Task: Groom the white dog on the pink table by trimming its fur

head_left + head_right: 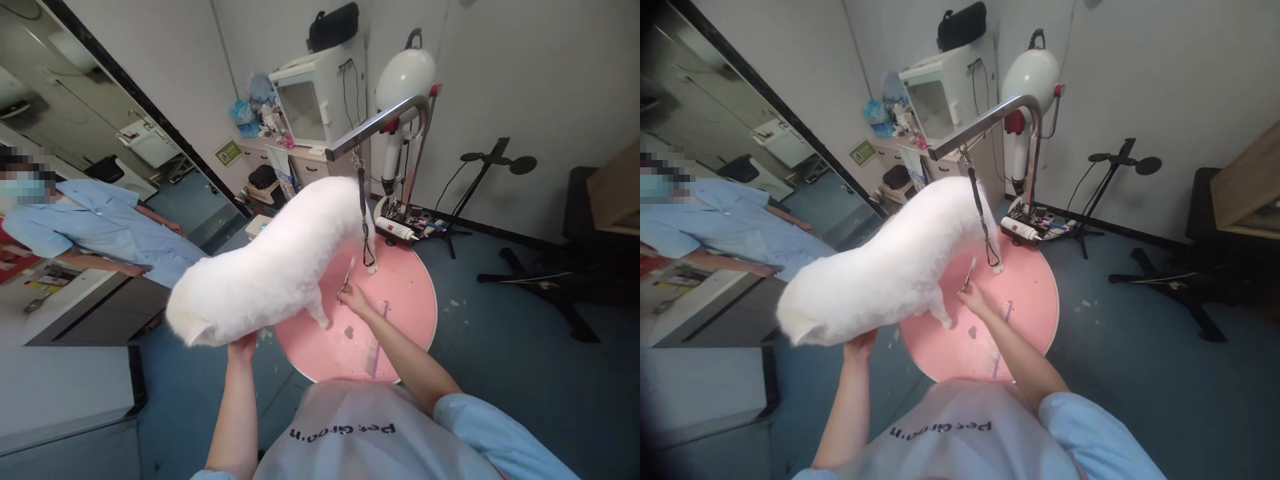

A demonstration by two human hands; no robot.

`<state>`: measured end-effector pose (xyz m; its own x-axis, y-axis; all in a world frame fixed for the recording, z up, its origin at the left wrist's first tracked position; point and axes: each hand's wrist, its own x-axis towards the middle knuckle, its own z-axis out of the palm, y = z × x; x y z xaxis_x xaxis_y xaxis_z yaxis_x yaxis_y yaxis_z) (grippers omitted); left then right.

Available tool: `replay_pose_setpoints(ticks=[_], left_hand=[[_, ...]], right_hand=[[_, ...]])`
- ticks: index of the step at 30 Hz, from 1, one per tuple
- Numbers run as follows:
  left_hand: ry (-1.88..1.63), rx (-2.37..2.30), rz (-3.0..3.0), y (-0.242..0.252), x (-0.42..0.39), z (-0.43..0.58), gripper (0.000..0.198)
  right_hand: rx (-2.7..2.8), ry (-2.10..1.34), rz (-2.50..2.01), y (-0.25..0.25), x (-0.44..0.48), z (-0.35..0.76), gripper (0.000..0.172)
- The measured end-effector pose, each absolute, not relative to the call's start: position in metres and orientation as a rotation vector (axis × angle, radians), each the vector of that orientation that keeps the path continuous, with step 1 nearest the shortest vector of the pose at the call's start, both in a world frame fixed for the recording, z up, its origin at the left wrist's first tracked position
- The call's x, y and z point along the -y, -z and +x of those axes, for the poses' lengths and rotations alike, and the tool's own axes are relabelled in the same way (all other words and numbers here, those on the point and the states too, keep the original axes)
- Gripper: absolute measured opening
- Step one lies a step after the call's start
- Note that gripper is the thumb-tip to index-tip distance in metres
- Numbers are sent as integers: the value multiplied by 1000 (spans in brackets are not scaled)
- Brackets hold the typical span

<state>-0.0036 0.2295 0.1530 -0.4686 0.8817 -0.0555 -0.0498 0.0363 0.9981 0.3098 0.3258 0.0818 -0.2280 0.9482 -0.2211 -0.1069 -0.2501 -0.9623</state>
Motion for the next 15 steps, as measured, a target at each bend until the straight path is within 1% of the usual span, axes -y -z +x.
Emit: replay_pose_setpoints(ticks=[2, 4, 7, 10, 13, 15], left_hand=[[-1562, -1587, 973, -169, -228, 2, 69], [-1595, -1635, 1034, -177, -224, 6, 65], [-1608, -1703, 1065, -180, -218, 4, 60], [-1628, -1683, 968, -181, -216, -6, 57], [-1667, -1624, 894, -188, -216, -13, 56], [-1548, -1736, 975, -197, -217, -12, 60]], right_hand=[[887, -1879, -1059, -89, -311, 294, 37], [696, -2013, -934, -106, -311, 287, 41], [503, -2136, -771, -133, -331, 287, 30], [518, -2184, -706, -146, -348, 288, 22], [543, -2112, -720, -147, -347, 286, 25], [494, -2133, -711, -144, -343, 283, 23]])
